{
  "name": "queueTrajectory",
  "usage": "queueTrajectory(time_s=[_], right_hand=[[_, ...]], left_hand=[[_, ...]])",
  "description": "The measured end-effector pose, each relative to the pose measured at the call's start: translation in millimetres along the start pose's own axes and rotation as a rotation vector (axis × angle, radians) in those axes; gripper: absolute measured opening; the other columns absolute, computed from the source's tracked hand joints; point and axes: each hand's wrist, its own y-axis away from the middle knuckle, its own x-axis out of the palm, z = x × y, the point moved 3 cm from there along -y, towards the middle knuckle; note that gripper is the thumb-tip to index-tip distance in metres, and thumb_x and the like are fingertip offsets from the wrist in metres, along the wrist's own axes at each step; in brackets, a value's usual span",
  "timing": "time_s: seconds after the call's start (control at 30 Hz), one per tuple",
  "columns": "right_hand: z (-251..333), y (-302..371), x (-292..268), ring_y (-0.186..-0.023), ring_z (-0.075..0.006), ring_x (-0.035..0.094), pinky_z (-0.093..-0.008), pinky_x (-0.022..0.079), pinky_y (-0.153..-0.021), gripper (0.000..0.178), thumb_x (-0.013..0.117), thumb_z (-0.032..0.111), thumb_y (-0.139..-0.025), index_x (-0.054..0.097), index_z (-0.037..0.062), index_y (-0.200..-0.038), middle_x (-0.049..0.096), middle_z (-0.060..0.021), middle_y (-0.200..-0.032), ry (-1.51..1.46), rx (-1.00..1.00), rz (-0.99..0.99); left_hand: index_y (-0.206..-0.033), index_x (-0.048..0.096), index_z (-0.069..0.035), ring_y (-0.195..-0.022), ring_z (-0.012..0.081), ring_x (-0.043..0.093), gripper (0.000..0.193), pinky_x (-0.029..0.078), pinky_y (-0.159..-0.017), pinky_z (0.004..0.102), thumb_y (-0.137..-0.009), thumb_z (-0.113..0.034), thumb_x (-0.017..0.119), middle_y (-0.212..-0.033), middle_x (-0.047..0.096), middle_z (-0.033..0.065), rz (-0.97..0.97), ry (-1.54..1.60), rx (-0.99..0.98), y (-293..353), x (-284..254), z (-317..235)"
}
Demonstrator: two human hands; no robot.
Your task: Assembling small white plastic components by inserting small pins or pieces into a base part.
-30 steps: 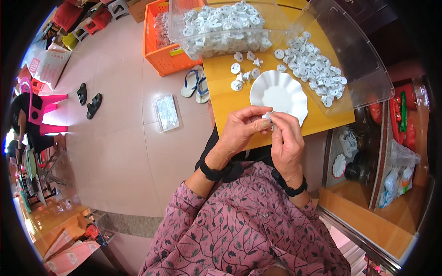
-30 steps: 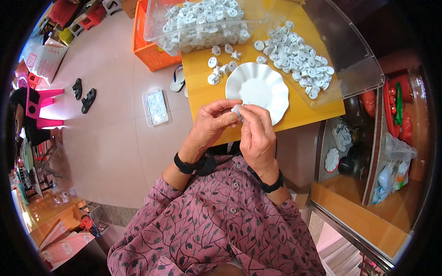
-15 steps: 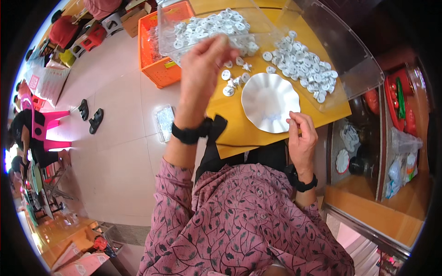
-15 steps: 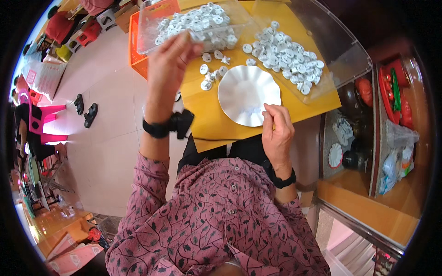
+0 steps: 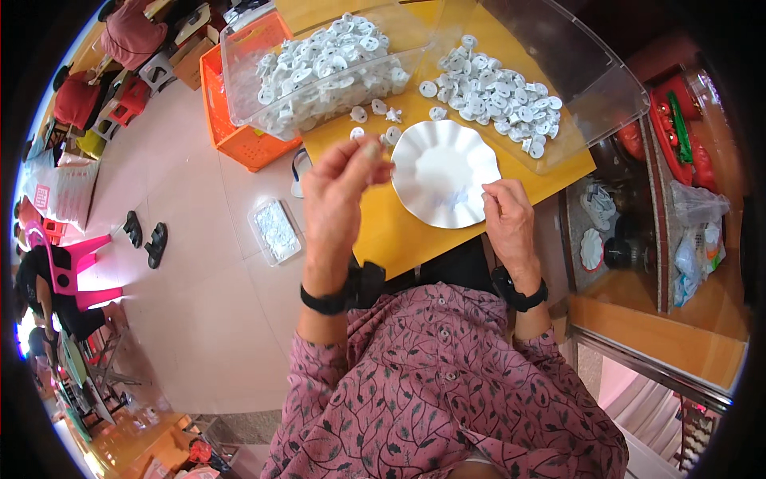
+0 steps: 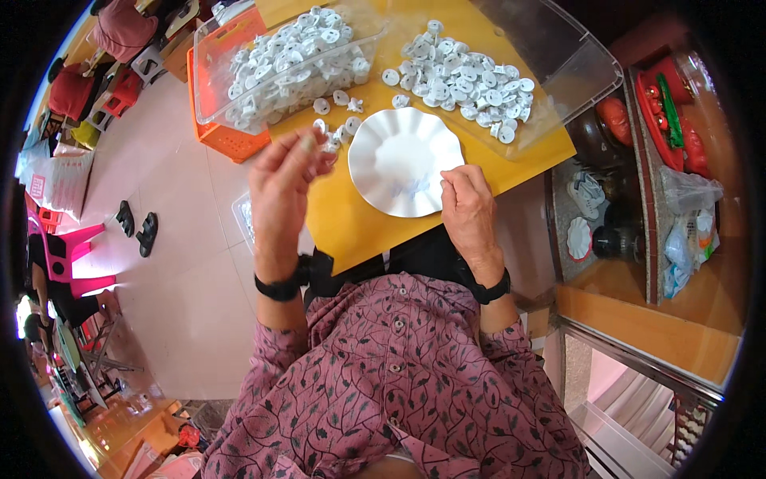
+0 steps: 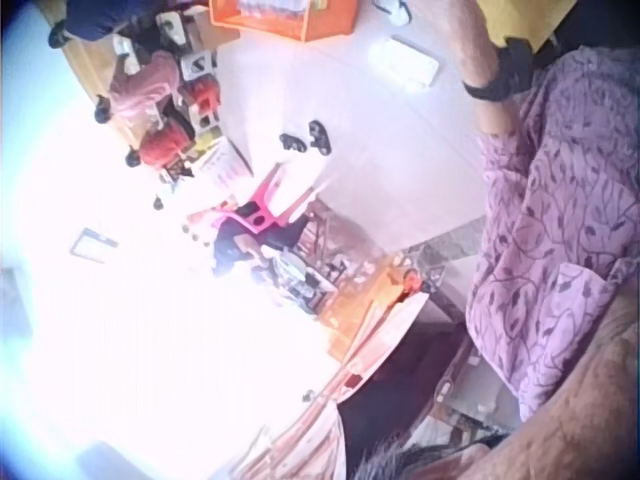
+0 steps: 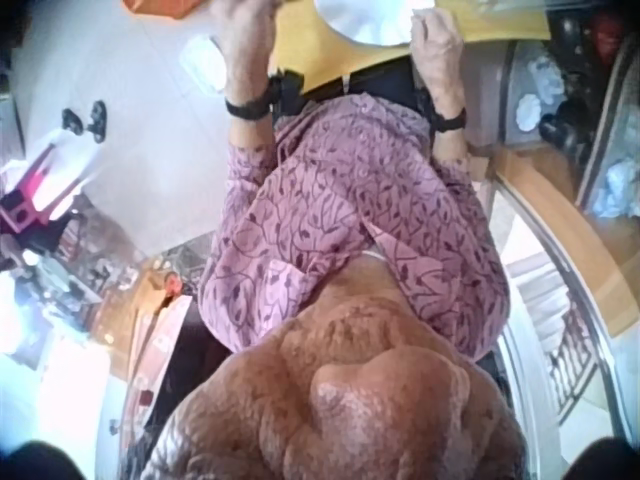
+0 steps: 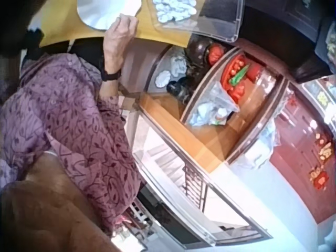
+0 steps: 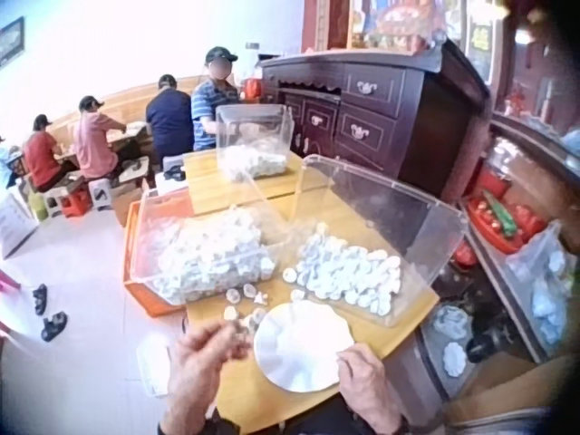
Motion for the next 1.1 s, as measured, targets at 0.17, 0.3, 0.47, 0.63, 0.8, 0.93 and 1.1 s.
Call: queueTrajectory(time_s=[0.17, 0.3, 0.47, 0.63, 0.8, 0.93, 1.1], right_hand=[[-14.4, -24.8, 1.1, -0.09, -0.036, 0.061, -0.0412, 0.05, -0.079, 0.013, 0.057, -0.002, -0.087, 0.063, -0.0017, -0.099, 0.061, -0.0166, -0.098, 0.019, -0.065, -0.006], [-28.8, -54.7, 2.9, -0.102, -0.0381, 0.059, -0.0422, 0.048, -0.088, 0.027, 0.052, -0.006, -0.087, 0.059, -0.0039, -0.113, 0.059, -0.0201, -0.109, 0.103, -0.149, 0.054], [-39.1, -90.6, 11.1, -0.117, -0.0394, 0.053, -0.0425, 0.043, -0.099, 0.041, 0.047, -0.01, -0.087, 0.052, -0.0051, -0.127, 0.053, -0.0214, -0.127, 0.119, -0.174, 0.149], [-46.7, -120.9, 22.6, -0.121, -0.0384, 0.051, -0.0421, 0.043, -0.101, 0.046, 0.048, -0.01, -0.086, 0.051, -0.0028, -0.131, 0.052, -0.0202, -0.133, 0.125, -0.226, 0.183], [-50.7, -131.6, 34.7, -0.116, -0.036, 0.054, -0.0425, 0.047, -0.095, 0.042, 0.055, -0.004, -0.085, 0.054, 0.0009, -0.127, 0.055, -0.0166, -0.126, 0.213, -0.244, 0.245], [-62.5, -137.7, 42.8, -0.106, -0.0339, 0.058, -0.043, 0.052, -0.084, 0.032, 0.062, 0.003, -0.085, 0.057, 0.0025, -0.117, 0.056, -0.0136, -0.114, 0.301, -0.229, 0.216], [-65.5, -137.6, 44.8, -0.099, -0.0333, 0.061, -0.0418, 0.054, -0.078, 0.031, 0.067, 0.008, -0.084, 0.058, 0.0029, -0.113, 0.056, -0.0127, -0.108, 0.35, -0.233, 0.174]], left_hand=[[-0.111, 0.065, 0.005, -0.082, 0.0174, 0.067, 0.025, 0.053, -0.072, 0.0269, -0.094, -0.014, 0.064, -0.099, 0.068, 0.0114, 0.02, 0.042, -0.189, 23.6, -1.8, 56.3], [-0.113, 0.065, 0.004, -0.082, 0.016, 0.066, 0.027, 0.054, -0.073, 0.0267, -0.095, -0.016, 0.065, -0.099, 0.069, 0.0105, 0.085, -0.025, -0.29, 31.7, 2.1, 75.2], [-0.112, 0.065, 0.004, -0.082, 0.0163, 0.066, 0.026, 0.054, -0.076, 0.0268, -0.095, -0.016, 0.064, -0.099, 0.069, 0.0108, 0.091, -0.035, -0.334, 29.5, 6.7, 81.5], [-0.112, 0.065, 0.004, -0.082, 0.0157, 0.066, 0.027, 0.054, -0.074, 0.0265, -0.094, -0.016, 0.065, -0.099, 0.069, 0.0103, 0.09, -0.056, -0.343, 27.8, 8.5, 79.7], [-0.112, 0.065, 0.005, -0.082, 0.015, 0.066, 0.027, 0.053, -0.074, 0.0263, -0.095, -0.016, 0.064, -0.098, 0.068, 0.0095, 0.087, -0.068, -0.345, 28.4, 5.3, 84.3], [-0.111, 0.065, 0.004, -0.081, 0.0148, 0.065, 0.026, 0.053, -0.074, 0.0262, -0.095, -0.016, 0.064, -0.098, 0.068, 0.0091, 0.082, -0.067, -0.361, 28.1, 5.5, 83.0], [-0.111, 0.065, 0.004, -0.082, 0.0149, 0.065, 0.026, 0.053, -0.074, 0.0263, -0.095, -0.016, 0.063, -0.098, 0.068, 0.0096, 0.082, -0.055, -0.355, 28.9, 5.7, 83.1]])
